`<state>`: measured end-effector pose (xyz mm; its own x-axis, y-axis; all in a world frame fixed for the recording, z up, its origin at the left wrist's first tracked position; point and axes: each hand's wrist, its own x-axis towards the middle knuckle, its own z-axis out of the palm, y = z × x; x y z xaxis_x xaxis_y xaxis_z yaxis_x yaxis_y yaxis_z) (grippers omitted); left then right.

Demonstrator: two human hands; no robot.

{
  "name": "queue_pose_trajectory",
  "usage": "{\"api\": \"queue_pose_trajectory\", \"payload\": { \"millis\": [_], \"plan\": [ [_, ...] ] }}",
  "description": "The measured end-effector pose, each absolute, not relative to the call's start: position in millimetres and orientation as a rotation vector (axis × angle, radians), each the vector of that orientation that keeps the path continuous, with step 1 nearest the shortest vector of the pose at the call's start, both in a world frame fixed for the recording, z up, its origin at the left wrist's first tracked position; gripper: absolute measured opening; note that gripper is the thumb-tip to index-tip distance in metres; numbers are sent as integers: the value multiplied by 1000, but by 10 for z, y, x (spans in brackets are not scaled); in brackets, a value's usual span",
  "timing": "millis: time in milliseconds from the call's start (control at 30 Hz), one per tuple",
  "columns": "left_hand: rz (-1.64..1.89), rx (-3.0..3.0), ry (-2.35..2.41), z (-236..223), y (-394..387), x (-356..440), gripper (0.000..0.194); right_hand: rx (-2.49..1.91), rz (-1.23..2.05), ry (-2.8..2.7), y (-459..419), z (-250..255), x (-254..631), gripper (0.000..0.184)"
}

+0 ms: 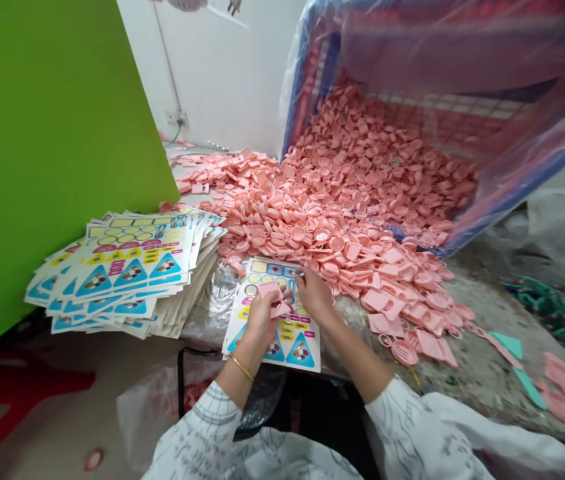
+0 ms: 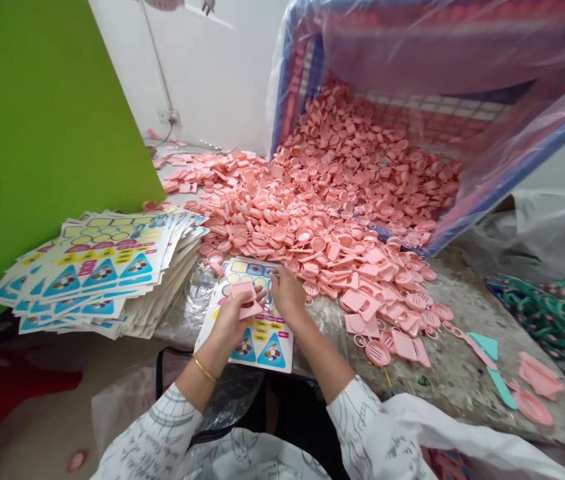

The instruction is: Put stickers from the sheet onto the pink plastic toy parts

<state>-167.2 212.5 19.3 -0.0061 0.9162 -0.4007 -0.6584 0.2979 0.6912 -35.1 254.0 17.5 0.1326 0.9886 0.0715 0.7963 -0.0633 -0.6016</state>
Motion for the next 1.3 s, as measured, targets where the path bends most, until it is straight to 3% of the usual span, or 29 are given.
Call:
{"api": "queue_pose_trajectory", "payload": {
  "millis": [400,933,1133,1300],
  "plan": [
    [1285,301,954,-161,2299,-1665,30,-2077,337,-1942,2820,-69,-566,35],
    [1265,308,988,-149,2330,-1668,36,-2125,505,-1894,2861,52,-543,32],
    [1299,336,974,-187,2329,-1689,36,-2258,343,-2008,3126,149,-645,38],
    [1335,325,1001,-262,2384,-1691,39,-2249,449,-2016,3343,358,-611,31]
  ]
}}
